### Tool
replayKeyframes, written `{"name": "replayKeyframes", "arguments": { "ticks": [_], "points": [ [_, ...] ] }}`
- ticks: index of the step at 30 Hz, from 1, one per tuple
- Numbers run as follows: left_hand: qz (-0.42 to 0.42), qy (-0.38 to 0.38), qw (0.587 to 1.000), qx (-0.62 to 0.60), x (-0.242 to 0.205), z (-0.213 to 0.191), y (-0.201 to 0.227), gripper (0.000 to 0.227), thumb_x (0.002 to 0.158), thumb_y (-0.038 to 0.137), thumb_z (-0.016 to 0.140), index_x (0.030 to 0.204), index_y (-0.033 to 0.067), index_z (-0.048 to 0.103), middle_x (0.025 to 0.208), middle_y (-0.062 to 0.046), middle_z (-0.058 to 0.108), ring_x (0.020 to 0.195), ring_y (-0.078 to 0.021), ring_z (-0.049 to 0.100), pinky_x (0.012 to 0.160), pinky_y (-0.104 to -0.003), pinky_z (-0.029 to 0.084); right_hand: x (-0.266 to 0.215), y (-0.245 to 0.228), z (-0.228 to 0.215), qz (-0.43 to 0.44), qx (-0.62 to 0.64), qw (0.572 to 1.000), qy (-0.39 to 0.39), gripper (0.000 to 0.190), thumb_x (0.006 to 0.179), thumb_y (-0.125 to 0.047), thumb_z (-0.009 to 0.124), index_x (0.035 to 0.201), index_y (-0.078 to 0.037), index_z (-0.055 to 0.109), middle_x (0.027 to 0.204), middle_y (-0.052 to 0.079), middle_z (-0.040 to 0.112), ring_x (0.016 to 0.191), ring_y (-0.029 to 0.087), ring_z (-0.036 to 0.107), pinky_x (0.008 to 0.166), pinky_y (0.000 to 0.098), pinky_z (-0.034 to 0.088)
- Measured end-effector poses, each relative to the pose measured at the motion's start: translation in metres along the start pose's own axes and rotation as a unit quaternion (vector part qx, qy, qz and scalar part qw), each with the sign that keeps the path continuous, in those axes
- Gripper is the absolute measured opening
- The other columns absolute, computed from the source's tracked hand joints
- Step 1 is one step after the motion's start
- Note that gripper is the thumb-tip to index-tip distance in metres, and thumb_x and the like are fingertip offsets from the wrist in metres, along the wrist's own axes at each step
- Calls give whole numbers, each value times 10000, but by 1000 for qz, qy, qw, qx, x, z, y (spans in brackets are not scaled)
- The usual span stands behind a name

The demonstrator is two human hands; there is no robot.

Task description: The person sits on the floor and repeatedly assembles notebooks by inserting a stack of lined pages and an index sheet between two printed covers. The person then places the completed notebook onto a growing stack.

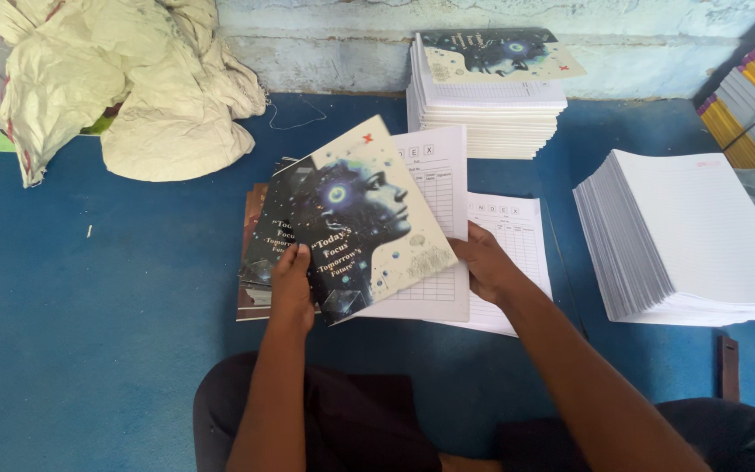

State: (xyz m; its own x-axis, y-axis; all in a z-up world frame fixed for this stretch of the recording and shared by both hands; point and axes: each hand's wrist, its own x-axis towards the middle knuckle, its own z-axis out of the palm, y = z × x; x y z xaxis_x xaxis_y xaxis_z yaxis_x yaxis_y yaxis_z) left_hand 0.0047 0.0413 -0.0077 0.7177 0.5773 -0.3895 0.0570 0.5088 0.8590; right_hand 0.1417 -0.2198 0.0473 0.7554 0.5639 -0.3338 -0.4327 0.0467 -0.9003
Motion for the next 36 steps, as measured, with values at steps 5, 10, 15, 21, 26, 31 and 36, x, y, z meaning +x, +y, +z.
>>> {"name": "replayKeyframes", "arguments": {
  "ticks": [5, 10, 15, 21, 26, 31, 36],
  "points": [
    [-6, -39, 998, -39, -8, 9, 8, 492, 999, 280, 540, 1429, 42, 506, 1155, -72, 686, 1016, -157, 679, 919, -328, 561, -4, -7, -9, -5, -11, 1000, -29, 513, 901, -68, 637, 1400, -24, 526, 1297, 163, 677, 1141, 263, 687, 967, 418, 593],
    [-45, -49, 998, 7, -14, 17, 11, 573, 990, 310, 552, 1505, 90, 431, 1167, -74, 699, 1033, -165, 673, 942, -327, 533, -7, -10, -19, 21, -61, 998, 5, 486, 908, -81, 638, 1383, -39, 543, 1288, 149, 683, 1142, 256, 688, 983, 431, 586],
    [-33, -105, 994, -11, -15, 23, 12, 548, 985, 320, 564, 1463, 58, 513, 1111, -65, 710, 1017, -170, 676, 938, -335, 546, -7, -7, -29, 16, -53, 998, -2, 483, 914, -88, 630, 1388, -58, 543, 1284, 130, 684, 1133, 239, 684, 985, 435, 581],
    [-53, -119, 991, -27, -19, 29, 9, 482, 990, 324, 559, 1407, 83, 573, 1097, -39, 718, 1022, -157, 678, 931, -323, 542, -7, 0, -33, 29, -58, 998, -10, 531, 912, -64, 623, 1433, -88, 521, 1281, 102, 681, 1128, 212, 678, 1001, 399, 570],
    [-42, -131, 990, -18, -20, 29, 7, 470, 989, 315, 562, 1403, 92, 586, 1109, -48, 724, 1041, -166, 675, 941, -334, 539, -7, 3, -32, 47, -69, 996, -3, 586, 906, -30, 607, 1471, -140, 496, 1273, 83, 675, 1110, 189, 672, 995, 386, 572],
    [-45, -123, 991, -17, -18, 28, 4, 472, 986, 314, 567, 1401, 92, 593, 1134, -40, 728, 1065, -157, 673, 955, -315, 536, -6, 7, -33, 47, -64, 997, 0, 561, 920, -37, 602, 1463, -144, 506, 1266, 87, 679, 1090, 188, 678, 991, 382, 579],
    [-40, -135, 989, -32, -17, 27, 2, 484, 984, 315, 580, 1402, 72, 572, 1152, -70, 720, 1072, -172, 675, 972, -335, 532, -4, 11, -39, 34, -54, 998, -19, 555, 911, -18, 612, 1447, -137, 530, 1229, 91, 689, 1050, 183, 684, 956, 375, 586]
  ]
}}
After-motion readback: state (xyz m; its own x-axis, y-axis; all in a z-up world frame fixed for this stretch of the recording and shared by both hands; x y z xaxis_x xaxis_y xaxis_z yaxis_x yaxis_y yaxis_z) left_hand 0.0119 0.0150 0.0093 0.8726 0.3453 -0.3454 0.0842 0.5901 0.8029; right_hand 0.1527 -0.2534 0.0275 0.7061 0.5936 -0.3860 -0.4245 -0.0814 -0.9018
